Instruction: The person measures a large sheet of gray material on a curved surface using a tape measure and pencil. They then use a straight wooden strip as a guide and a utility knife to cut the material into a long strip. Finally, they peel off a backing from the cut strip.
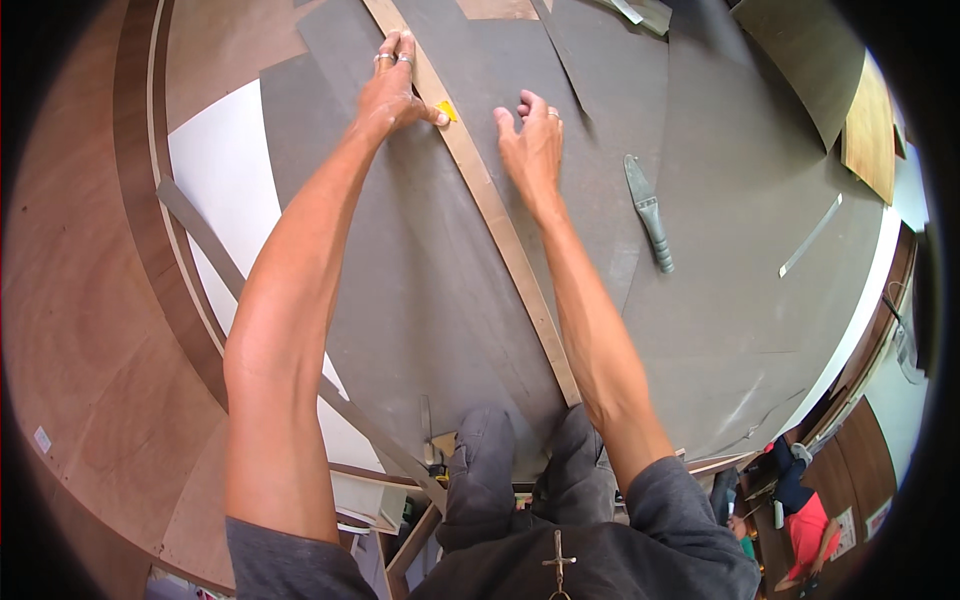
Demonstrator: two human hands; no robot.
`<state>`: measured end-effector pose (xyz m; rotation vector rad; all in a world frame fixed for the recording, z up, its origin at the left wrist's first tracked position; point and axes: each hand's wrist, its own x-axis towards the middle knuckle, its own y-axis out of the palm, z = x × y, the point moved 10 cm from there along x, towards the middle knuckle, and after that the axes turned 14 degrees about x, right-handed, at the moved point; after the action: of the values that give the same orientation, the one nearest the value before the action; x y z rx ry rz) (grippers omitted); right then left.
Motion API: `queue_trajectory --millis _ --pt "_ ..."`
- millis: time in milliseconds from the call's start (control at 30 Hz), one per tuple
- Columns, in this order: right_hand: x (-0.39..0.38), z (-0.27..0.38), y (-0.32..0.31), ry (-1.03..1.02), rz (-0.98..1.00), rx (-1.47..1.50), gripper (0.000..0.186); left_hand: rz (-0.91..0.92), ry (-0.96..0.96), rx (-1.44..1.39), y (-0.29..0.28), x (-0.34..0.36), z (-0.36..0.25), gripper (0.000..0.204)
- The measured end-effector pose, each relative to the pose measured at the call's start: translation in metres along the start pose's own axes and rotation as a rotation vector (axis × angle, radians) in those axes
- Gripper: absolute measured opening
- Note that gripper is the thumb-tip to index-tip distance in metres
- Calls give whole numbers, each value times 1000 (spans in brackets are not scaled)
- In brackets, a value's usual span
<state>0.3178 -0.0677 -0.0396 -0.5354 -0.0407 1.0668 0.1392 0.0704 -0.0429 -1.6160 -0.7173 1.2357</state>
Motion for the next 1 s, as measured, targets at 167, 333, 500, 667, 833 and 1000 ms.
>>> queue_trajectory --millis 167,333,500,667,833,1000 --pt "20 -8 15 31 68 170 28 25 -9 -6 5 -1 0 149" --pt "17 7 13 -93 55 147 22 74 -26 -29 6 -1 -2 149" --pt "21 11 13 -137 58 132 22 80 -44 -67 10 1 1 150" --pt "27 -1 14 -46 168 88 26 16 -2 -43 8 3 -4 150" --pt "26 -18 3 -2 286 24 29 -31 10 -47 9 4 2 148" --pt "17 -2 4 78 342 47 26 10 0 -73 11 5 1 151"
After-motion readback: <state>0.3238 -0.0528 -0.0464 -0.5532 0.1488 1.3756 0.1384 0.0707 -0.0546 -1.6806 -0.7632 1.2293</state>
